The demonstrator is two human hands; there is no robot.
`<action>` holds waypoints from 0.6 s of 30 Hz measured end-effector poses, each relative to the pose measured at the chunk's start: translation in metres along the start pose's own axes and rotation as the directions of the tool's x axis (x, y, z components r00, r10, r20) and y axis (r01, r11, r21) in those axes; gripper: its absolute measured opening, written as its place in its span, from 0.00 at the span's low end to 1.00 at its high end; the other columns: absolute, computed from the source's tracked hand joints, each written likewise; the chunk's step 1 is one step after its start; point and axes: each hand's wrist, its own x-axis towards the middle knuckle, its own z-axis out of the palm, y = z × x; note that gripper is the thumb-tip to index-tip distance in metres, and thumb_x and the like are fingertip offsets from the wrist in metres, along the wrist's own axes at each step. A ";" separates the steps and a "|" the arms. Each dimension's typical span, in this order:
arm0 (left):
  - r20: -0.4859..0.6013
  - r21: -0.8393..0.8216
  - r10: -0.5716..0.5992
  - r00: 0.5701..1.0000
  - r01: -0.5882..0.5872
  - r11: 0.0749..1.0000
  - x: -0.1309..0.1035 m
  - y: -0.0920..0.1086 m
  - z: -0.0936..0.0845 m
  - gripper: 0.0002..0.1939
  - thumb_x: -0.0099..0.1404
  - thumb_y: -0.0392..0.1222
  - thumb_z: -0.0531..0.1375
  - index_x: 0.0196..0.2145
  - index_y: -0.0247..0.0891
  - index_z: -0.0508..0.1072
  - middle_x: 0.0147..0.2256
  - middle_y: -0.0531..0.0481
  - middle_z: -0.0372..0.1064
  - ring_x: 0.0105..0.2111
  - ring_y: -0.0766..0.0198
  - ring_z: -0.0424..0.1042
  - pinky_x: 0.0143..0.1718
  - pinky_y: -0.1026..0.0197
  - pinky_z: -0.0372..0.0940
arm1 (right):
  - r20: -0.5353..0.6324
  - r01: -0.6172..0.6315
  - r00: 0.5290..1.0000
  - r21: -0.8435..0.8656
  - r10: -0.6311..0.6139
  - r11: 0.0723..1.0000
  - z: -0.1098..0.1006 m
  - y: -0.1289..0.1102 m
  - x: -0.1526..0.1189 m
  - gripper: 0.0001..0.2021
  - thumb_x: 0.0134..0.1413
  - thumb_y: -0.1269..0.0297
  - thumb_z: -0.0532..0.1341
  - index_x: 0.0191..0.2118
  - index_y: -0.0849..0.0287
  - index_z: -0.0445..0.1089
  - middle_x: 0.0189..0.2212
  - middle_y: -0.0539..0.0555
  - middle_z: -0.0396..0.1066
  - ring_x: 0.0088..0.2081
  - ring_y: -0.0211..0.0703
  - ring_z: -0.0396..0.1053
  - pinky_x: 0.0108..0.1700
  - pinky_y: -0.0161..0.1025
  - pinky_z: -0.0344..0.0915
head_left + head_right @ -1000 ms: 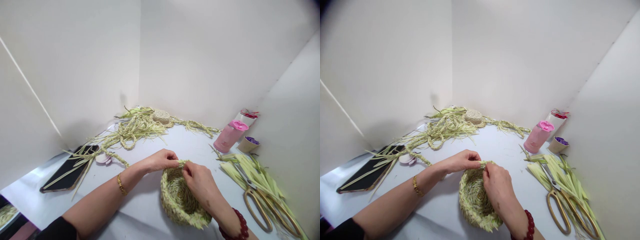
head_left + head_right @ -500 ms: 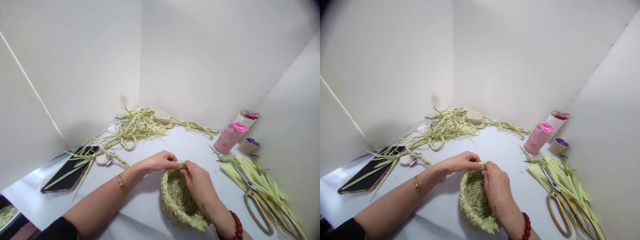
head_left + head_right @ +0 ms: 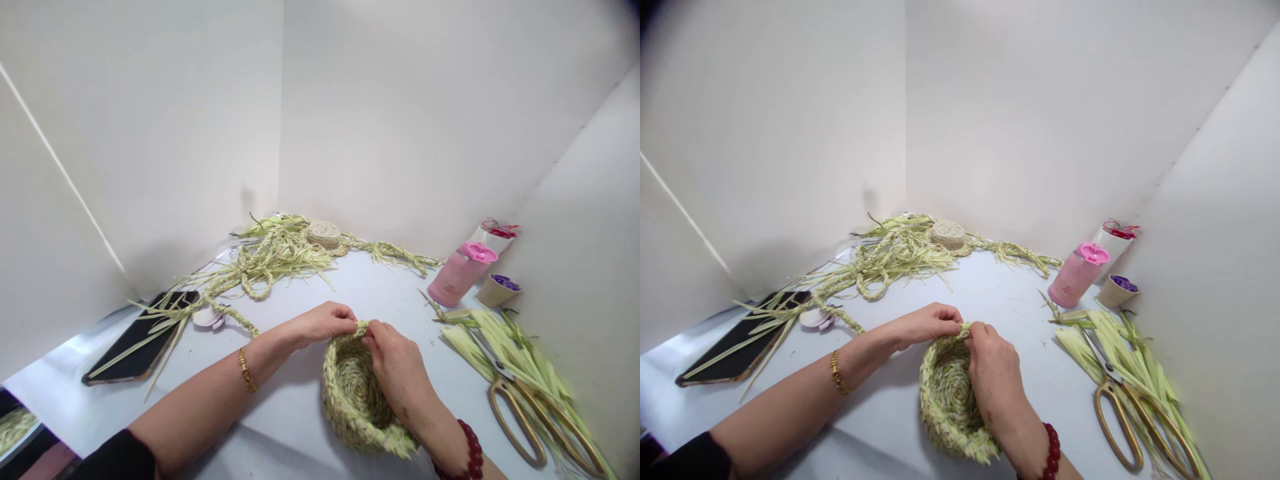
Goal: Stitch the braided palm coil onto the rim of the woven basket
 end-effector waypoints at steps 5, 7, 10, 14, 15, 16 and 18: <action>-0.002 -0.016 -0.006 1.000 0.006 1.000 0.001 -0.003 0.001 0.09 0.49 0.43 0.57 0.27 0.34 0.69 0.22 0.58 0.58 0.24 0.70 0.52 0.26 0.66 0.47 | 0.000 -0.003 1.000 -0.018 0.003 1.000 0.005 0.001 0.002 0.09 0.56 0.74 0.51 0.28 0.58 0.63 0.25 0.50 0.67 0.26 0.38 0.62 0.28 0.34 0.47; -0.001 -0.008 -0.011 1.000 0.011 1.000 0.001 -0.004 0.001 0.10 0.49 0.43 0.57 0.27 0.34 0.70 0.22 0.57 0.58 0.24 0.70 0.52 0.25 0.66 0.47 | 0.008 -0.015 1.000 -0.024 0.015 1.000 0.006 0.001 0.003 0.08 0.56 0.73 0.51 0.28 0.58 0.62 0.24 0.50 0.67 0.25 0.38 0.61 0.27 0.34 0.47; -0.006 -0.009 -0.015 1.000 0.014 1.000 0.002 -0.005 0.000 0.11 0.49 0.44 0.58 0.28 0.34 0.70 0.22 0.57 0.58 0.24 0.70 0.53 0.26 0.66 0.47 | 0.033 -0.029 0.999 -0.049 0.030 0.998 0.003 -0.001 0.002 0.07 0.57 0.71 0.52 0.28 0.58 0.62 0.25 0.50 0.67 0.25 0.39 0.61 0.28 0.35 0.47; -0.016 -0.031 -0.022 1.000 0.021 0.999 0.002 -0.004 0.000 0.11 0.49 0.44 0.58 0.29 0.33 0.70 0.23 0.56 0.61 0.25 0.69 0.55 0.28 0.66 0.50 | 0.019 0.020 1.000 -0.119 -0.018 0.993 -0.004 -0.001 -0.001 0.06 0.56 0.71 0.54 0.29 0.58 0.63 0.28 0.52 0.67 0.31 0.42 0.63 0.31 0.35 0.49; -0.017 -0.031 -0.022 1.000 0.022 0.999 0.002 -0.004 0.000 0.11 0.49 0.44 0.58 0.29 0.33 0.71 0.23 0.56 0.61 0.25 0.69 0.55 0.28 0.66 0.50 | 0.013 0.027 1.000 -0.127 -0.025 0.992 -0.005 -0.001 -0.002 0.07 0.56 0.72 0.53 0.29 0.58 0.63 0.28 0.52 0.67 0.31 0.42 0.63 0.31 0.35 0.49; -0.019 -0.032 -0.022 1.000 0.021 0.999 0.002 -0.005 0.000 0.12 0.49 0.44 0.58 0.29 0.34 0.71 0.24 0.56 0.62 0.25 0.69 0.56 0.28 0.66 0.50 | 0.011 0.026 1.000 -0.124 -0.025 0.992 -0.005 0.000 -0.002 0.08 0.55 0.74 0.52 0.28 0.58 0.63 0.28 0.52 0.67 0.31 0.41 0.62 0.31 0.35 0.49; -0.017 -0.039 -0.021 1.000 0.021 0.999 0.002 -0.005 -0.001 0.12 0.49 0.44 0.58 0.29 0.34 0.71 0.24 0.56 0.62 0.25 0.69 0.56 0.28 0.66 0.51 | 0.017 0.021 1.000 -0.083 -0.020 0.996 -0.004 0.002 -0.003 0.09 0.55 0.75 0.50 0.27 0.58 0.62 0.26 0.51 0.66 0.28 0.39 0.61 0.30 0.35 0.49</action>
